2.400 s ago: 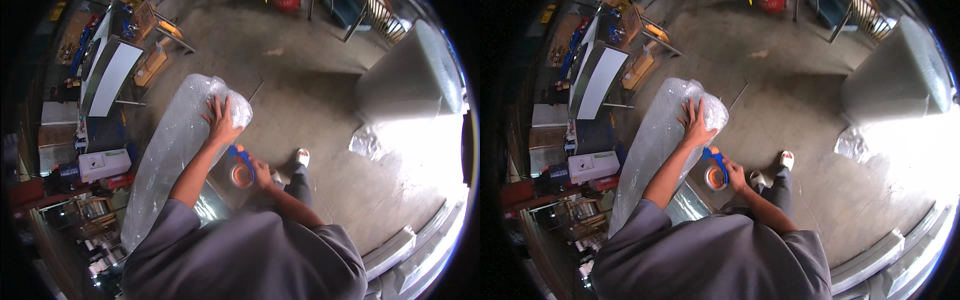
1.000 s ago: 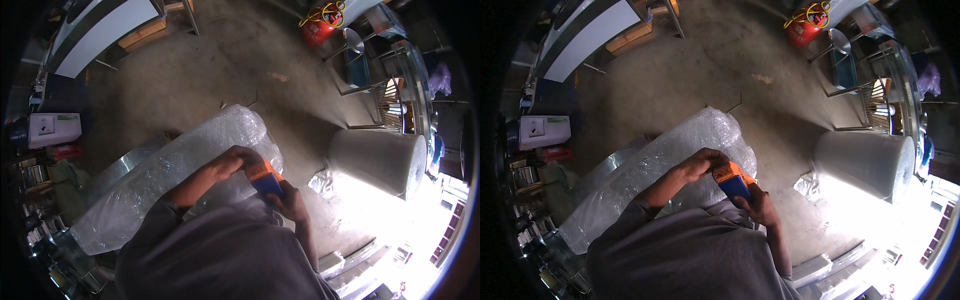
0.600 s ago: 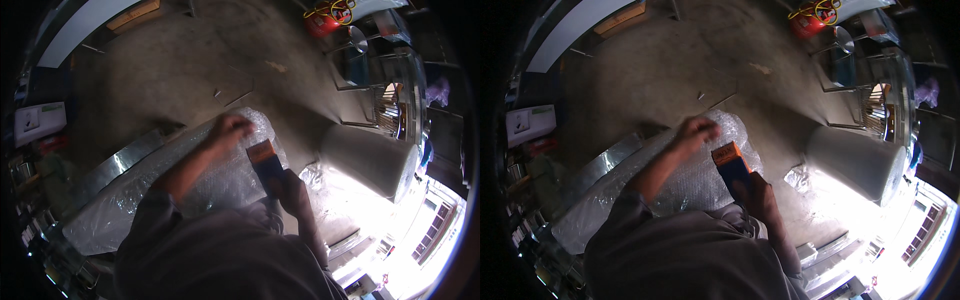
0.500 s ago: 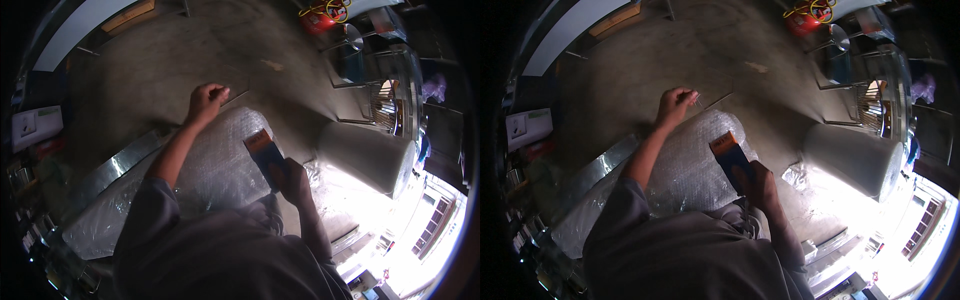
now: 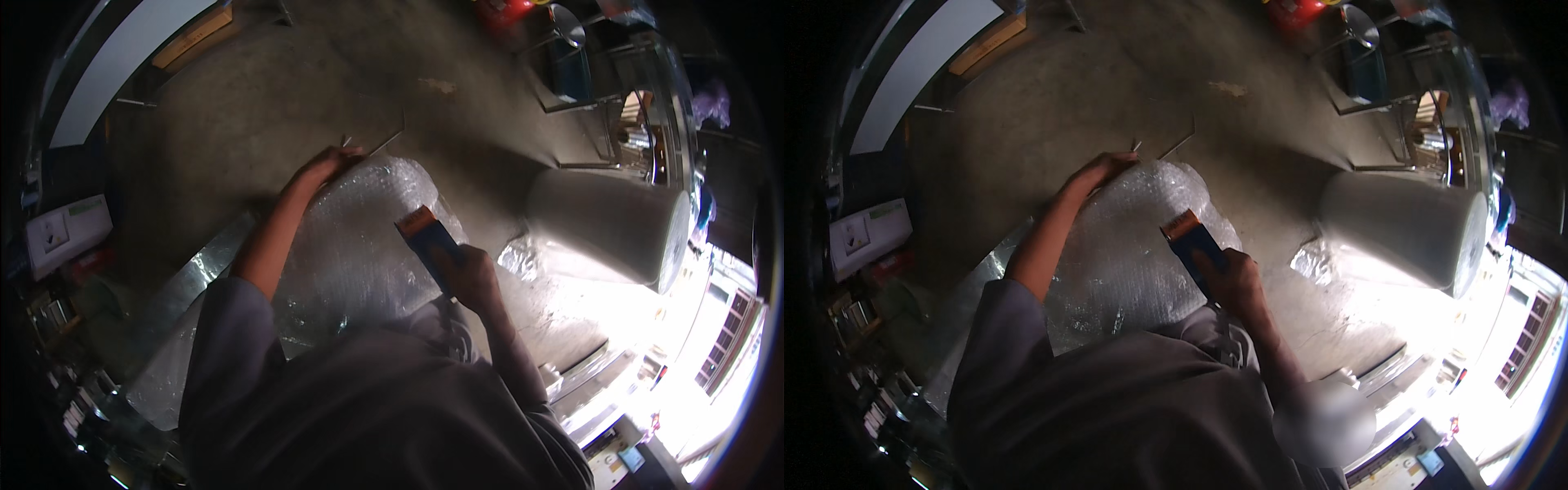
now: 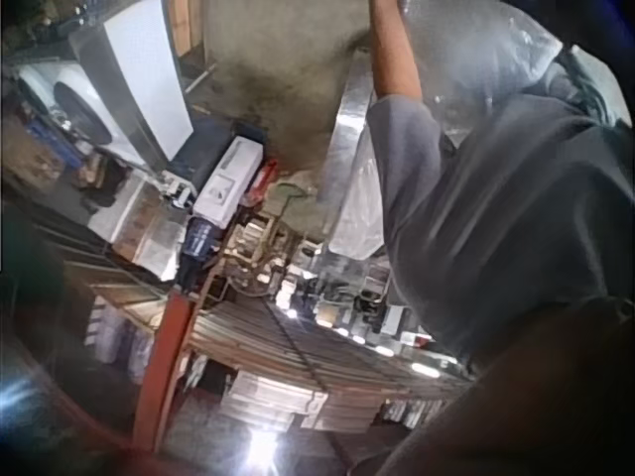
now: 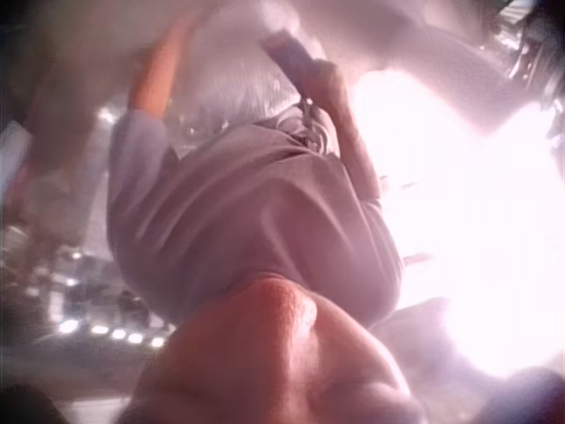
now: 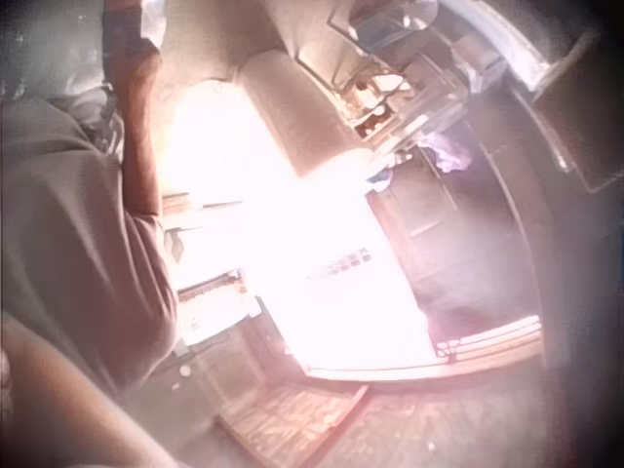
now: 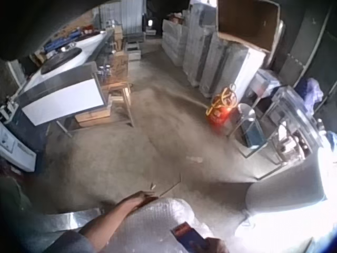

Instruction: The person wraps a large rectangular glass pane with bubble wrap and secures it using a handheld tape dispenser. They smooth the wrap, fold edges, and apply tape along seams to fully enclose the glass.

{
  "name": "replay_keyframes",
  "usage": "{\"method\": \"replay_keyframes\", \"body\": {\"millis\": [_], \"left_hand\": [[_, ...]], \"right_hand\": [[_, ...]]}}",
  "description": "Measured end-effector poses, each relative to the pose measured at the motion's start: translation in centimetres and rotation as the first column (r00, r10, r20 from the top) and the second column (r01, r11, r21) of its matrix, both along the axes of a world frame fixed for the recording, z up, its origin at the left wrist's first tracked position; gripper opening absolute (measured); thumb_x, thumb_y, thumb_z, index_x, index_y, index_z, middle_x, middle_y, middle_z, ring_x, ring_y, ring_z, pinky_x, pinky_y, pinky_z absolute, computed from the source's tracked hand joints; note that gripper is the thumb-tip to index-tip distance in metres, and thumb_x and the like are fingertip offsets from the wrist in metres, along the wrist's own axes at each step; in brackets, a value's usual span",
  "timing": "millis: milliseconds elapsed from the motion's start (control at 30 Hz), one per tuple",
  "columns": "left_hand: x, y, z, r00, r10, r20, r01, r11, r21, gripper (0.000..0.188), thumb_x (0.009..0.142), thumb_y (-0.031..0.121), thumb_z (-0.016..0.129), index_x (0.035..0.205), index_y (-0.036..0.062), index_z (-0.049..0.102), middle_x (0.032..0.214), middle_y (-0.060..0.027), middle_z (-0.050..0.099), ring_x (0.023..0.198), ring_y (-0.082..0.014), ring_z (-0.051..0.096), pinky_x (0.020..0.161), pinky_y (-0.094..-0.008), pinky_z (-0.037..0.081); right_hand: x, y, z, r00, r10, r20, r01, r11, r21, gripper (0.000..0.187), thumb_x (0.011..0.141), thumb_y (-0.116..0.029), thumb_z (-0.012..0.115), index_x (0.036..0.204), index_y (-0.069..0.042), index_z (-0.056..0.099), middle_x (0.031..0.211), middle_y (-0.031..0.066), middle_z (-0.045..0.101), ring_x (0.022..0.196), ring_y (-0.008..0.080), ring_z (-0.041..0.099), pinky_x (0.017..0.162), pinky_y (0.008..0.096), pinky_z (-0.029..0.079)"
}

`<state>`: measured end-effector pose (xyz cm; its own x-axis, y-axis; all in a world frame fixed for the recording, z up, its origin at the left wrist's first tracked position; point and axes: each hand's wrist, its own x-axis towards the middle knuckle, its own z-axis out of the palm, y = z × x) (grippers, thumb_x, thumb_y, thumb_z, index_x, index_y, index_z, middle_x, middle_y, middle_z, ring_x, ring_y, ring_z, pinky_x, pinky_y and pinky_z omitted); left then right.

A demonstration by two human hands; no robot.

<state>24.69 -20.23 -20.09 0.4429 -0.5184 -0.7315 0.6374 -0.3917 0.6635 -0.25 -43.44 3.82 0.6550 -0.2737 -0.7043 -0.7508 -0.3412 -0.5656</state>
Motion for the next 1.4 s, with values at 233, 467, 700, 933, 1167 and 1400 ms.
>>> {"method": "replay_keyframes", "body": {"millis": [233,467,700,933,1167,1400], "left_hand": [[-10.6,-5.2,12.2,0.371,-0.425,0.826,-0.228,0.82,0.525,0.065,0.102,0.054,0.053,0.149,0.009,0.048,0.149,-0.0228,0.049,0.14,-0.0377,0.045,0.117,-0.053,0.032],[-14.6,-7.1,10.7,0.157,-0.647,0.746,-0.282,0.695,0.662,0.079,0.099,0.061,0.051,0.159,0.0129,0.031,0.162,-0.0203,0.031,0.151,-0.0396,0.025,0.121,-0.06,0.017],[-14.3,-6.7,9.9,0.217,-0.714,0.665,-0.22,0.628,0.746,0.077,0.103,0.057,0.045,0.161,0.0119,0.025,0.163,-0.0196,0.027,0.149,-0.04,0.026,0.12,-0.0574,0.017],[-12.8,-5.6,9.0,0.285,-0.745,0.604,-0.209,0.567,0.797,0.073,0.105,0.052,0.04,0.163,0.0134,0.021,0.164,-0.0199,0.026,0.15,-0.042,0.023,0.12,-0.0574,0.016],[-13.2,-5.9,9.3,0.169,-0.694,0.7,-0.221,0.666,0.713,0.072,0.103,0.048,0.036,0.16,0.0051,0.028,0.158,-0.0238,0.034,0.146,-0.0425,0.03,0.12,-0.0535,0.02],[-14.3,-6.2,8.8,0.19,-0.652,0.734,-0.275,0.682,0.678,0.092,0.1,0.068,0.03,0.158,-0.0037,0.027,0.154,-0.0235,0.039,0.146,-0.0373,0.031,0.121,-0.0481,0.02]], "right_hand": [[-12.6,-3.8,-1.0,0.994,-0.029,0.104,0.035,0.998,-0.051,0.05,0.092,-0.045,0.072,0.09,0.005,0.07,0.071,0.0205,0.069,0.068,0.028,0.073,0.062,0.0402,0.054],[-20.8,-8.9,-7.1,0.998,0.001,0.069,-0.006,0.997,0.074,0.05,0.092,-0.046,0.073,0.102,0.003,0.071,0.077,0.0213,0.071,0.074,0.0326,0.074,0.069,0.0407,0.055],[-21.6,-12.4,-19.4,0.884,-0.009,0.467,-0.202,0.893,0.401,0.055,0.093,-0.046,0.072,0.126,-0.002,0.068,0.091,0.0238,0.073,0.086,0.0354,0.075,0.082,0.0411,0.057],[-19.3,-12.4,-33.7,0.709,0.1,0.698,-0.399,0.873,0.28,0.056,0.09,-0.046,0.074,0.125,-0.004,0.066,0.105,0.0207,0.073,0.098,0.0378,0.071,0.089,0.0435,0.056],[-12.2,-11.0,-42.4,0.279,0.067,0.958,-0.615,0.779,0.124,0.062,0.082,-0.051,0.078,0.109,0.003,0.063,0.095,0.0244,0.066,0.092,0.0429,0.066,0.082,0.0478,0.054],[-2.6,-8.4,-46.1,-0.122,-0.021,0.992,-0.77,0.633,-0.081,0.067,0.064,-0.049,0.085,0.103,0.001,0.062,0.095,0.0189,0.064,0.102,0.0402,0.063,0.095,0.044,0.05]]}}
